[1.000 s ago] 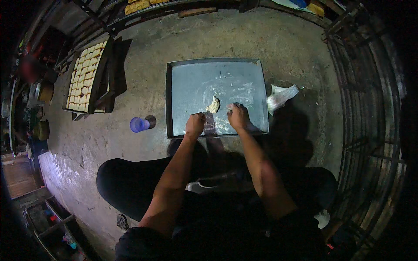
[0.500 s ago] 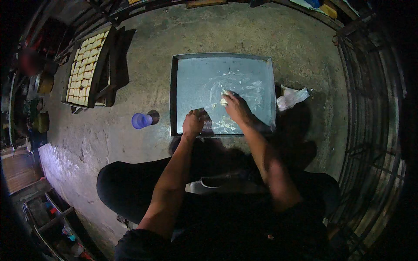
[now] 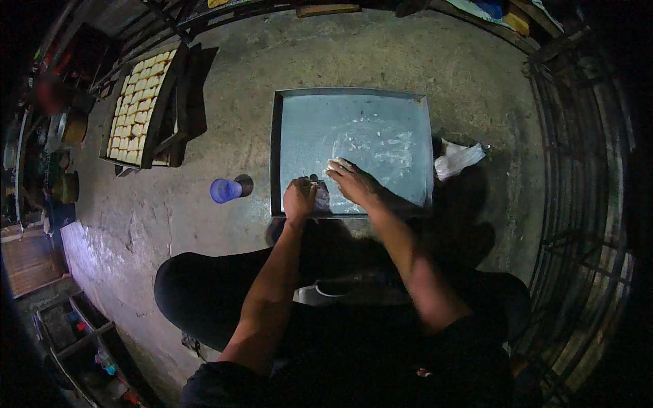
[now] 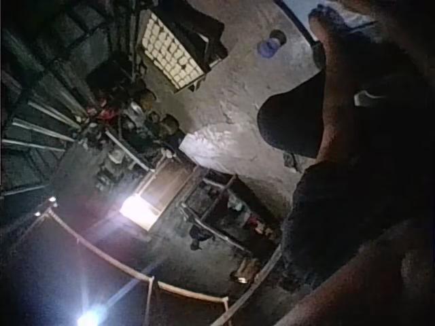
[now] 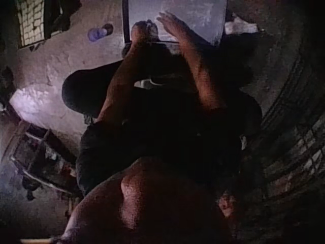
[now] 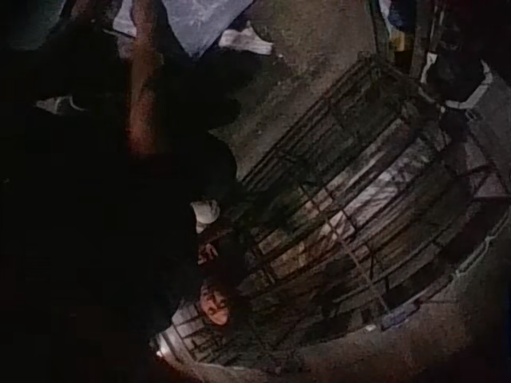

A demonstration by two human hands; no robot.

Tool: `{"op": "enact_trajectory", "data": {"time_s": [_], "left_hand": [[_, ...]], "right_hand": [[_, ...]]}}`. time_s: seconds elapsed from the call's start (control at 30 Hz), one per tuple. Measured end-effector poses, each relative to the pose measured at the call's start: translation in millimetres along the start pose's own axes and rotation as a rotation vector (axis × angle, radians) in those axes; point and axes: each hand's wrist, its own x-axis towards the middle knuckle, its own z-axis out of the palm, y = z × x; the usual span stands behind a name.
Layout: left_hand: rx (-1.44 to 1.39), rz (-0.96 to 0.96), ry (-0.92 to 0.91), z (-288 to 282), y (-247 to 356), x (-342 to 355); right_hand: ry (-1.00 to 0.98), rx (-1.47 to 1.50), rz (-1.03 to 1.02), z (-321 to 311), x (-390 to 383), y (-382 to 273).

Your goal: The person shapes dough into balls by hand on a metal tray positioned on the floor, using flour from the tray surface.

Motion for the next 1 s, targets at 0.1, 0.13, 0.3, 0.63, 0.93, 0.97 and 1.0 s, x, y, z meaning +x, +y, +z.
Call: {"op": "enact_trajectory", "data": {"time_s": [0.1,0.13,0.3,0.63,0.93,0.97,1.0], "left_hand": [[0.037,-0.151,-0.134,-1.5,3.6,4.1],[0.091,-0.155,-0.143,-3.1,-1.8,3.3],[0.047,0.038,-0.071,3.6,-9.9,-4.5],[0.081,0.083,-0.13,19.0,-9.2,-15.6],[-0.113,0.271,-0.102,-20.5,11.0,31.6],[-0.13,0.136,-0.185,-26.5,18.2,41.5],[-0.126,0.227,-0.114,-34.2,10.0,48.7]], "right_hand": [[0.102,0.283,0.113,-18.4,5.3,7.0],[0.117,0.419,0.155,-33.6,9.0,0.6],[0.123,0.443,0.389,-50.4,-13.3,-3.8],[-0.211,-0.01,0.156,-13.5,-55.7,-28.7],[0.005,0.01,0.081,-3.8,-46.5,4.6],[0.029,0.143,0.11,4.9,-51.5,13.5],[0.002,0.231,0.152,7.2,-47.0,13.5]]}}
